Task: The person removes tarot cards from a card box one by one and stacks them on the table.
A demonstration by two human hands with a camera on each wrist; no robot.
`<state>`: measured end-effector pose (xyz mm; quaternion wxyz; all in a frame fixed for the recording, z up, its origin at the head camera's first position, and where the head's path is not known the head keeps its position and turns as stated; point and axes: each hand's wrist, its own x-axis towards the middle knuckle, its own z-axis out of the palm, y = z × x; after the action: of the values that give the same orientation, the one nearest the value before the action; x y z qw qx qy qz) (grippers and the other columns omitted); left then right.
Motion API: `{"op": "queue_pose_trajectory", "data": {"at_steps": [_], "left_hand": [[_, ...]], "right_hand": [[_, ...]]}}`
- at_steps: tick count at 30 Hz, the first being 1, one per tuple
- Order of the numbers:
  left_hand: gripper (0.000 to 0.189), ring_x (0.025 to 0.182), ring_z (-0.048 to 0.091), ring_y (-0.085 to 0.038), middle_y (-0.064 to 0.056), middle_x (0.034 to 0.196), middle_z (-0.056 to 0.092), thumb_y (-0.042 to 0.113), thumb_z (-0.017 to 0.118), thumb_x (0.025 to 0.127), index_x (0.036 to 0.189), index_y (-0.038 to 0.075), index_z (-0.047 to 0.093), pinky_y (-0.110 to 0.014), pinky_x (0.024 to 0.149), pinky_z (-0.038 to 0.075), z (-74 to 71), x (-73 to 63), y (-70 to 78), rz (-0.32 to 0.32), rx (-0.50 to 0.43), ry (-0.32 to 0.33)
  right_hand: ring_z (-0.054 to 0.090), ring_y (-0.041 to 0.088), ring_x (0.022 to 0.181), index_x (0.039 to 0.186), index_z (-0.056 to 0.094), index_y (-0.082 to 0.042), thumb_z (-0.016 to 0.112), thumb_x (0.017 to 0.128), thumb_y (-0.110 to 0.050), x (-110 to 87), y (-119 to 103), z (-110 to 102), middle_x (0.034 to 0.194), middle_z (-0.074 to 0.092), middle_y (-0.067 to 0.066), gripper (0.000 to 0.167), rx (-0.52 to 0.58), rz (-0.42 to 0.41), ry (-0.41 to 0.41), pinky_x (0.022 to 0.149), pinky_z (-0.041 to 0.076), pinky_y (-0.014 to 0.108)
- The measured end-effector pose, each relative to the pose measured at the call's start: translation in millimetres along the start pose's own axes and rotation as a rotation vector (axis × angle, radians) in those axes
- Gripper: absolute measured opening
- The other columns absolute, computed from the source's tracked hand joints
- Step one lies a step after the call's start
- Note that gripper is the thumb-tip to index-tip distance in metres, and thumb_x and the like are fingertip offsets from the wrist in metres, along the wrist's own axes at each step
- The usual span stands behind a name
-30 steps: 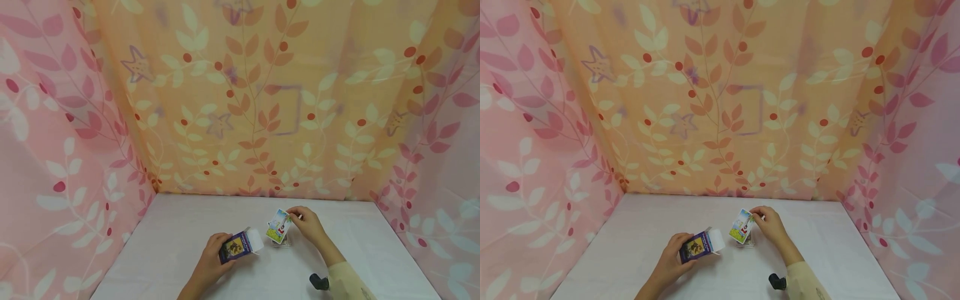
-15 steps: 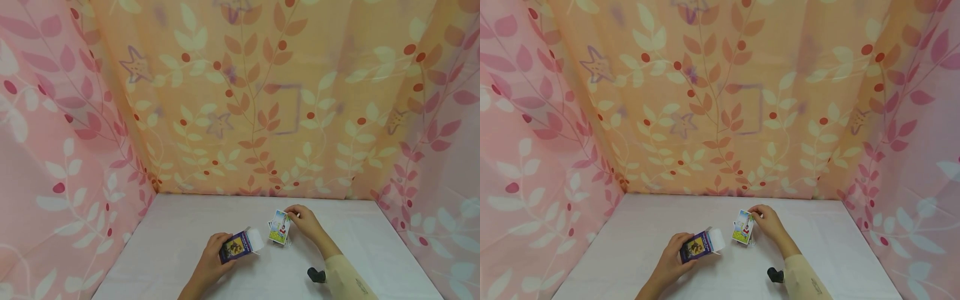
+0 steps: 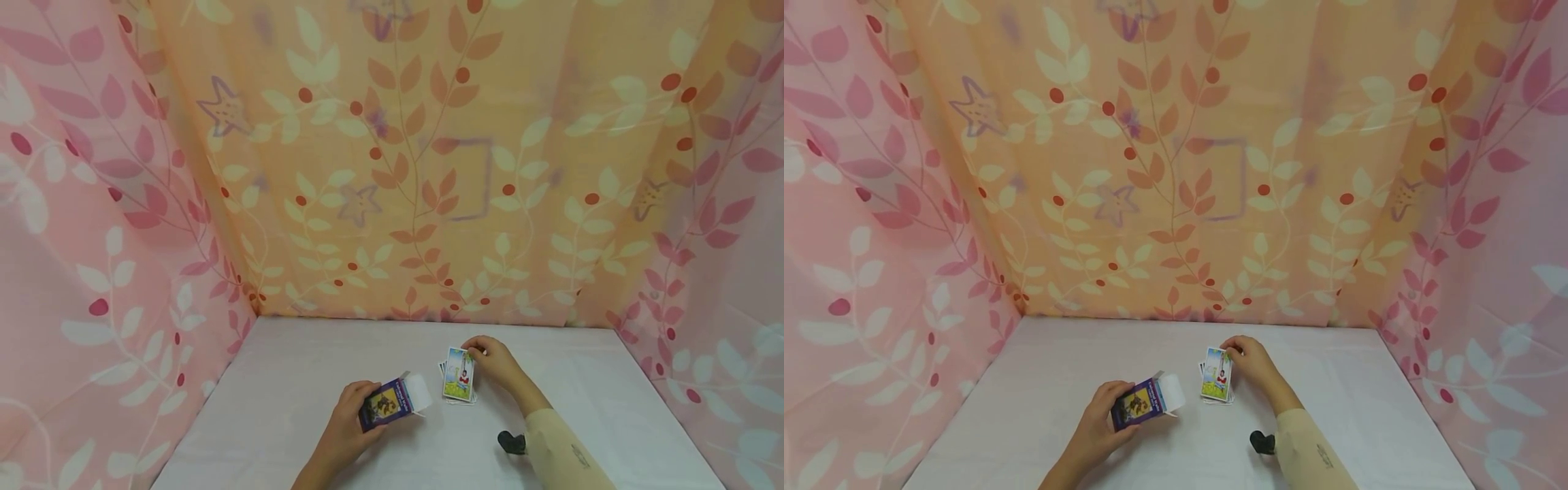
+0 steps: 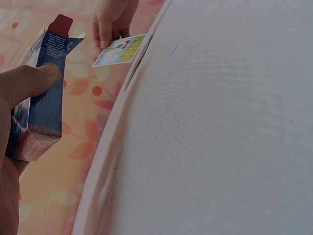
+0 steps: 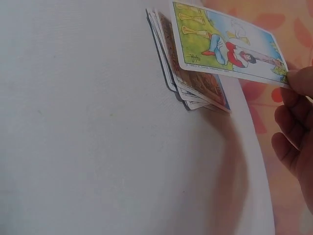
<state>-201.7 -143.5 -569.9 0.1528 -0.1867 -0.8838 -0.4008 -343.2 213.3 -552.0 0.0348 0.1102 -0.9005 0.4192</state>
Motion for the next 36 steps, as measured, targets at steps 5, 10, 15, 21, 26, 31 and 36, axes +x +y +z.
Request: {"op": "queue_pose_trajectory", "data": {"at_steps": [5,10,15,21,26,31,36], "left_hand": [[0.082,0.124,0.053,-0.012,0.008,0.137,0.051,0.022,0.094,0.073,0.143,0.027,0.053,-0.043,0.104,0.052,-0.2,0.5,0.0,0.001,0.004,0.001],[0.082,0.124,0.053,-0.012,0.009,0.137,0.051,0.021,0.095,0.072,0.143,0.026,0.054,-0.043,0.105,0.052,-0.6,0.9,-0.2,0.007,-0.004,0.007],[0.080,0.125,0.051,-0.010,0.011,0.137,0.050,0.022,0.094,0.074,0.143,0.025,0.054,-0.043,0.106,0.051,-1.5,0.7,0.9,-0.017,-0.022,-0.008],[0.079,0.125,0.051,-0.010,0.010,0.137,0.050,0.021,0.093,0.074,0.143,0.026,0.053,-0.044,0.107,0.050,-1.9,0.3,0.9,-0.025,-0.025,-0.016],[0.079,0.125,0.051,-0.010,0.010,0.137,0.050,0.022,0.093,0.074,0.143,0.027,0.053,-0.044,0.106,0.050,-1.3,-0.3,0.5,-0.020,-0.023,-0.017],[0.079,0.125,0.051,-0.009,0.011,0.138,0.050,0.024,0.093,0.074,0.142,0.029,0.054,-0.044,0.106,0.050,-0.3,-0.2,-0.3,-0.016,-0.022,-0.009],[0.080,0.125,0.051,-0.009,0.012,0.138,0.050,0.023,0.094,0.074,0.143,0.030,0.053,-0.044,0.106,0.051,0.1,-0.3,-1.0,-0.012,-0.024,-0.011]], "right_hand": [[0.056,0.021,0.097,0.106,0.074,-0.013,0.061,0.101,-0.011,2.0,2.2,3.0,0.101,0.069,0.000,0.013,0.006,0.024,-0.008,0.091,0.045,0.042],[0.057,0.019,0.099,0.105,0.073,-0.015,0.059,0.103,-0.013,2.3,9.9,9.1,0.105,0.069,0.000,0.014,0.063,0.096,-0.031,0.094,0.048,0.040],[0.058,0.019,0.098,0.105,0.074,-0.016,0.061,0.103,-0.016,3.1,17.9,15.5,0.107,0.070,0.000,0.013,0.088,0.107,-0.023,0.091,0.050,0.037],[0.060,0.019,0.100,0.104,0.074,-0.015,0.061,0.102,-0.013,5.1,23.4,20.8,0.105,0.071,0.000,0.013,0.049,0.060,-0.005,0.094,0.052,0.043],[0.062,0.021,0.102,0.105,0.075,-0.012,0.061,0.102,-0.010,5.7,24.0,23.5,0.102,0.071,0.001,0.014,0.012,0.031,0.001,0.100,0.051,0.051],[0.062,0.021,0.102,0.105,0.075,-0.012,0.062,0.101,-0.009,8.4,27.1,26.0,0.102,0.071,0.001,0.014,-0.012,0.018,0.003,0.101,0.050,0.052],[0.063,0.022,0.102,0.104,0.075,-0.012,0.062,0.101,-0.008,10.6,29.8,28.9,0.101,0.071,0.000,0.014,-0.038,0.009,0.010,0.100,0.050,0.053]]}}
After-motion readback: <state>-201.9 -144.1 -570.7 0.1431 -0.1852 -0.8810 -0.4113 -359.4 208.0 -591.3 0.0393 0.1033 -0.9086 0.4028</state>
